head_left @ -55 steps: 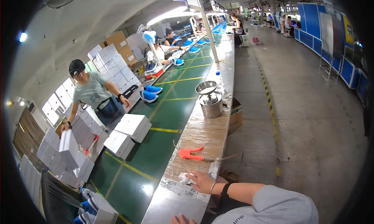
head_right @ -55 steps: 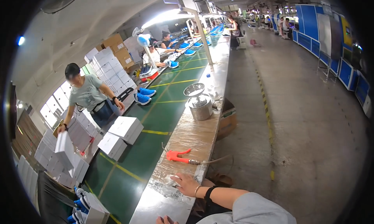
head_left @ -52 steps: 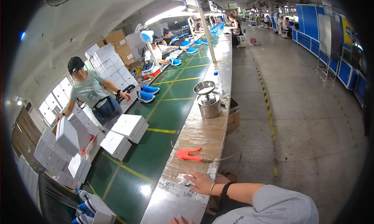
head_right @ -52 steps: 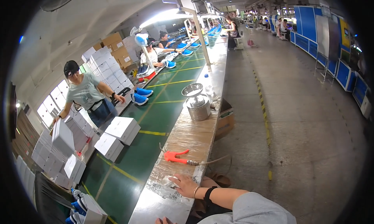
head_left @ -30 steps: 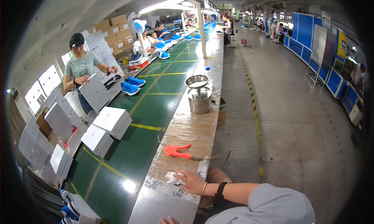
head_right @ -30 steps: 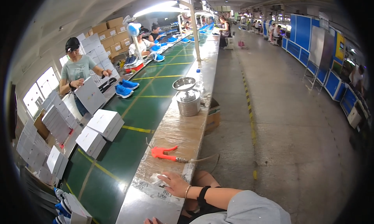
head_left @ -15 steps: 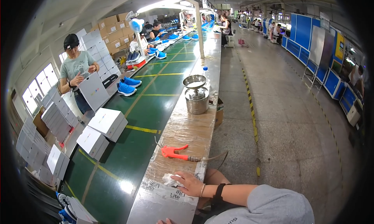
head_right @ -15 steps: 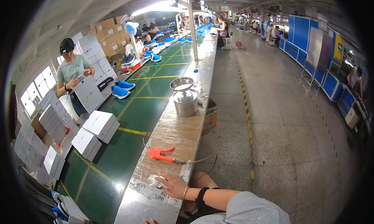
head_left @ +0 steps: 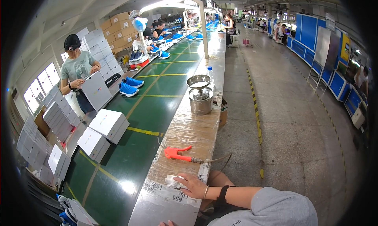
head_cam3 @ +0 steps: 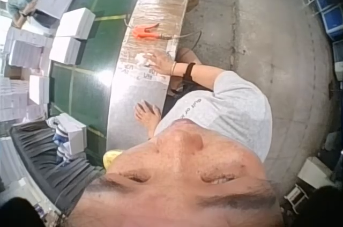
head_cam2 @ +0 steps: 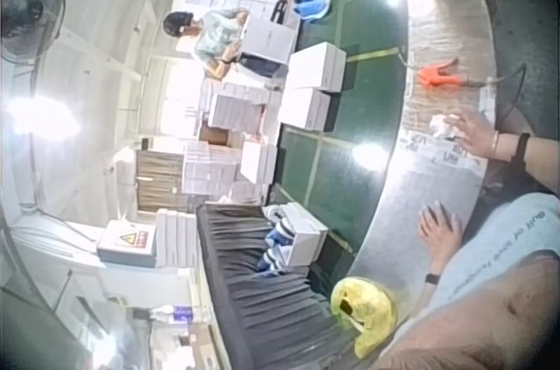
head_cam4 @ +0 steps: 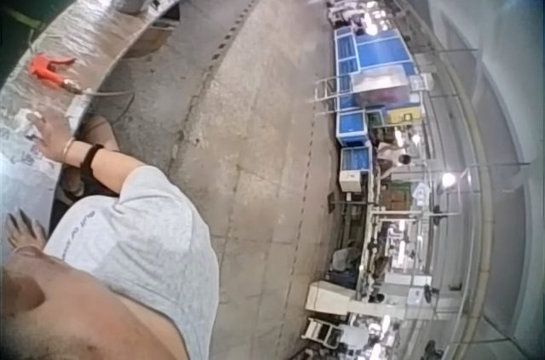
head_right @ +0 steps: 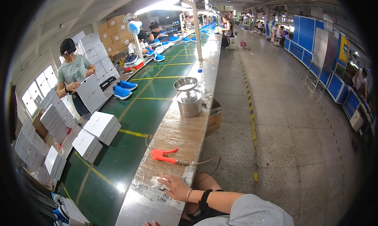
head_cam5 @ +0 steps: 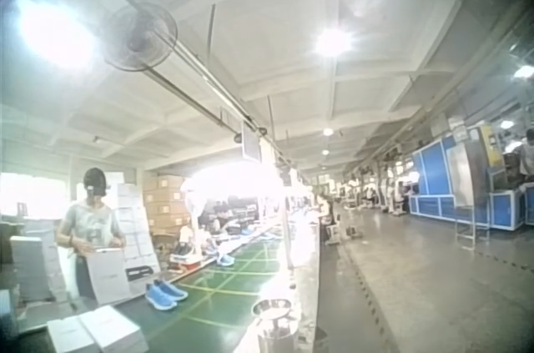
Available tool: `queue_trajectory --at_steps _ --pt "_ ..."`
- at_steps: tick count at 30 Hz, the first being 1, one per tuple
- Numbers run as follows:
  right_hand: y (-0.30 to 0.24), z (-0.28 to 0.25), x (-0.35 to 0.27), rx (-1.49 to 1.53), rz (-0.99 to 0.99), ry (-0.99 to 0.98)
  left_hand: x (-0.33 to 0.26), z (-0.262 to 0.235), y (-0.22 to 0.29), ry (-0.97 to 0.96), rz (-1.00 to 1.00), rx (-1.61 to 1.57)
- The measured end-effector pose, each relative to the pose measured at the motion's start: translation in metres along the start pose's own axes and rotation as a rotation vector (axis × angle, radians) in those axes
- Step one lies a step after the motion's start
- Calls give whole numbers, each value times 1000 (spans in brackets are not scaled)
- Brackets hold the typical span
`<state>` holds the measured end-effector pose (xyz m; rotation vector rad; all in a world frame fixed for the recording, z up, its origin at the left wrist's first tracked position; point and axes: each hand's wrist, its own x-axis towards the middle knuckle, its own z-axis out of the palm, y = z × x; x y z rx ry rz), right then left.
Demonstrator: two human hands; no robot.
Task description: Cleaning the soles of shoes and placing them into boxes on an assembly line.
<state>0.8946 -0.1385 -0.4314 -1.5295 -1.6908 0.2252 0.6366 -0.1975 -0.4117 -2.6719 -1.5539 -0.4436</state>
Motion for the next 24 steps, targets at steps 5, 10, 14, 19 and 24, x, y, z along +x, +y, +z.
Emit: queue_trajectory --at_steps 5,10,14,19,24 --pt "1 0 0 -6 -3 -1 0 -1 1 -1 -1 -3" --pt "0 0 0 -4 -1 -6 1 -2 0 0 12 5" --pt "2 0 -1 -1 -7 -1 1 -1 0 -3 15 7" --pt "0 0 0 2 -3 1 0 -1 -1 -5 18 15" --pt "0 -1 0 4 -4 0 1 -2 0 -28 5 9"
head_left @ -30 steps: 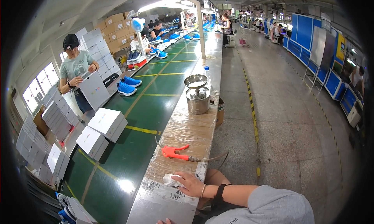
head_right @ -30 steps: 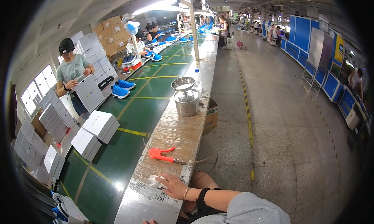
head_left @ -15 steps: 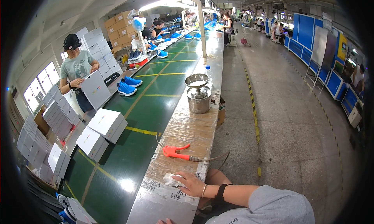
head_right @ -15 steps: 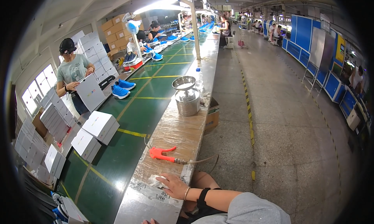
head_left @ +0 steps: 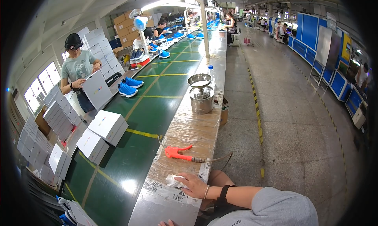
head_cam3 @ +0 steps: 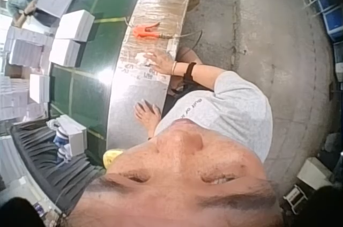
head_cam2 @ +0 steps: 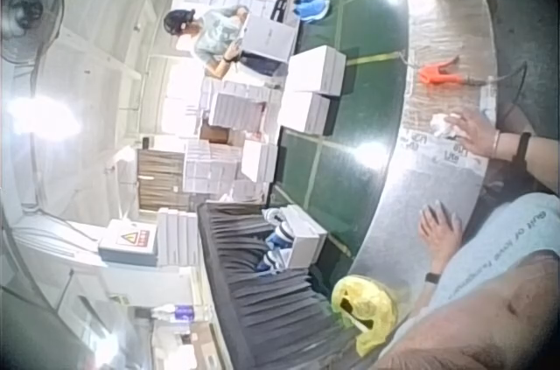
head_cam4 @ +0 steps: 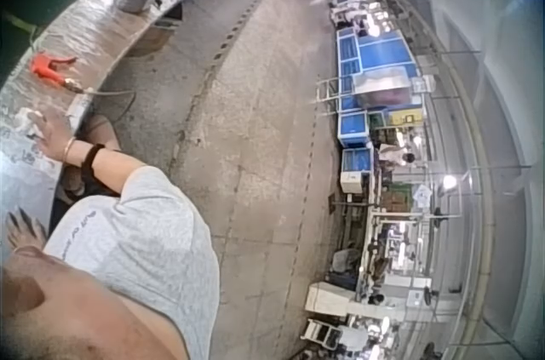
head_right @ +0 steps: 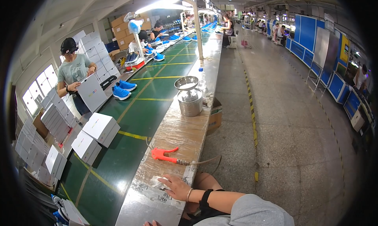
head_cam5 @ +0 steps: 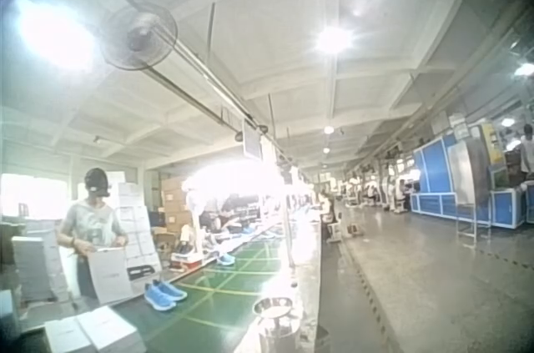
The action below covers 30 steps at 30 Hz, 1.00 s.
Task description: Cleaning the soles of shoes and placing them into boxes on an assembly line.
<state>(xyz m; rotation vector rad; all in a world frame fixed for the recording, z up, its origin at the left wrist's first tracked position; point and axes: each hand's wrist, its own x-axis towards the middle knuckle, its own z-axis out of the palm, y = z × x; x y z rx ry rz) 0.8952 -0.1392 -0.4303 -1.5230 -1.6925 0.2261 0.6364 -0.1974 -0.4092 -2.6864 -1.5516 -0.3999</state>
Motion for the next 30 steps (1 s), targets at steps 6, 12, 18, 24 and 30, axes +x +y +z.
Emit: queue_trajectory --at_steps 6,12,18,24,30 --pt "0 1 0 0 -7 7 0 0 1 3 -3 -18" --pt "-1 -1 0 5 -5 5 -1 1 0 17 5 -11" --pt "0 0 0 11 -2 3 0 2 -1 12 -1 -12" --pt "0 2 1 2 -9 10 0 2 -2 13 6 -20" --pt "1 0 0 -2 -10 7 -1 4 -1 11 2 -42"
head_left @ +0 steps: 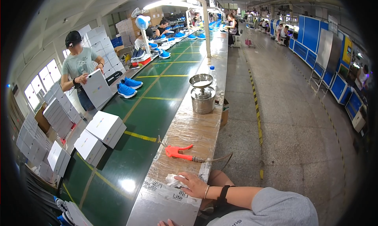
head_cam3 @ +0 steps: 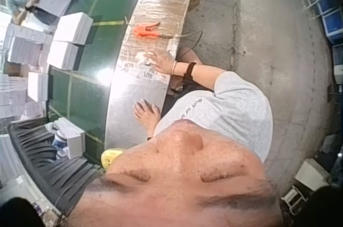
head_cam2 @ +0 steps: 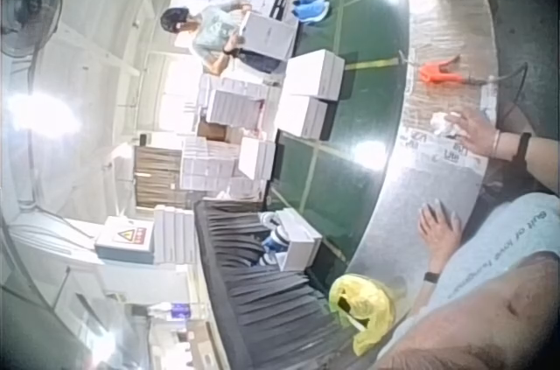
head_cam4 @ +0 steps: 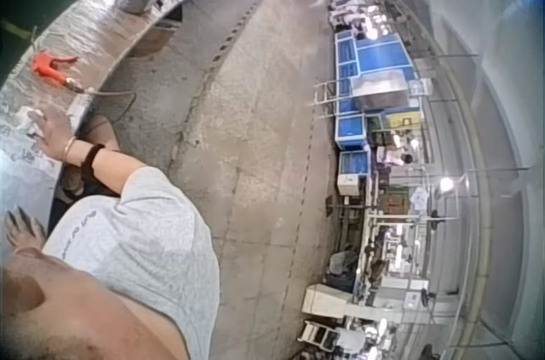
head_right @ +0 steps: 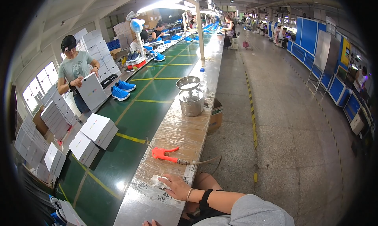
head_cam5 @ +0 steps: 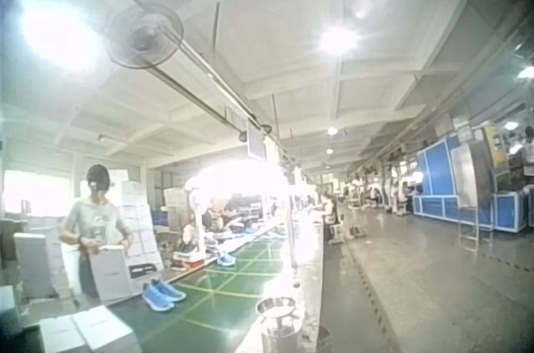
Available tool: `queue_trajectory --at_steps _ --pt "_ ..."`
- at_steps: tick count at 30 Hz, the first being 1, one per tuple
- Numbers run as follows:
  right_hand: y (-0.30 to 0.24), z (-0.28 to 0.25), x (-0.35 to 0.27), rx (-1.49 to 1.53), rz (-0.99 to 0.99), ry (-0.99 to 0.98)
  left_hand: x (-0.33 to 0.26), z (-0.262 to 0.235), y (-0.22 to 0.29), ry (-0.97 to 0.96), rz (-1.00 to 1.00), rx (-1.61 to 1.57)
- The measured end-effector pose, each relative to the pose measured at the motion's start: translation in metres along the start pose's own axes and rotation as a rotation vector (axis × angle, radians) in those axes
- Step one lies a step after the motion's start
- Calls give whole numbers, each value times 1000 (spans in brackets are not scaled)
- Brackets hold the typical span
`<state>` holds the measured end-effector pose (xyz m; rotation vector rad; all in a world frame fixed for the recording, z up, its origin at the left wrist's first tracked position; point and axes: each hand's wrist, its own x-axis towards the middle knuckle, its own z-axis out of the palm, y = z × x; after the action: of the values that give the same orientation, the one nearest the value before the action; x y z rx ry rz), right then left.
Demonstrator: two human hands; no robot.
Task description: Cleaning the soles of shoes and placing them into boxes on an assembly line.
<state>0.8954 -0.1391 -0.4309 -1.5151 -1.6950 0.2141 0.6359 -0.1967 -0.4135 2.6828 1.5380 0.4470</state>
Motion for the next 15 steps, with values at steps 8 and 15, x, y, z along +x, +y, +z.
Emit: queue_trajectory --at_steps 8,15 --pt "1 0 0 -2 -7 -3 1 -2 1 2 0 -8" --pt "1 1 1 -20 -10 -6 0 3 -3 7 5 1"
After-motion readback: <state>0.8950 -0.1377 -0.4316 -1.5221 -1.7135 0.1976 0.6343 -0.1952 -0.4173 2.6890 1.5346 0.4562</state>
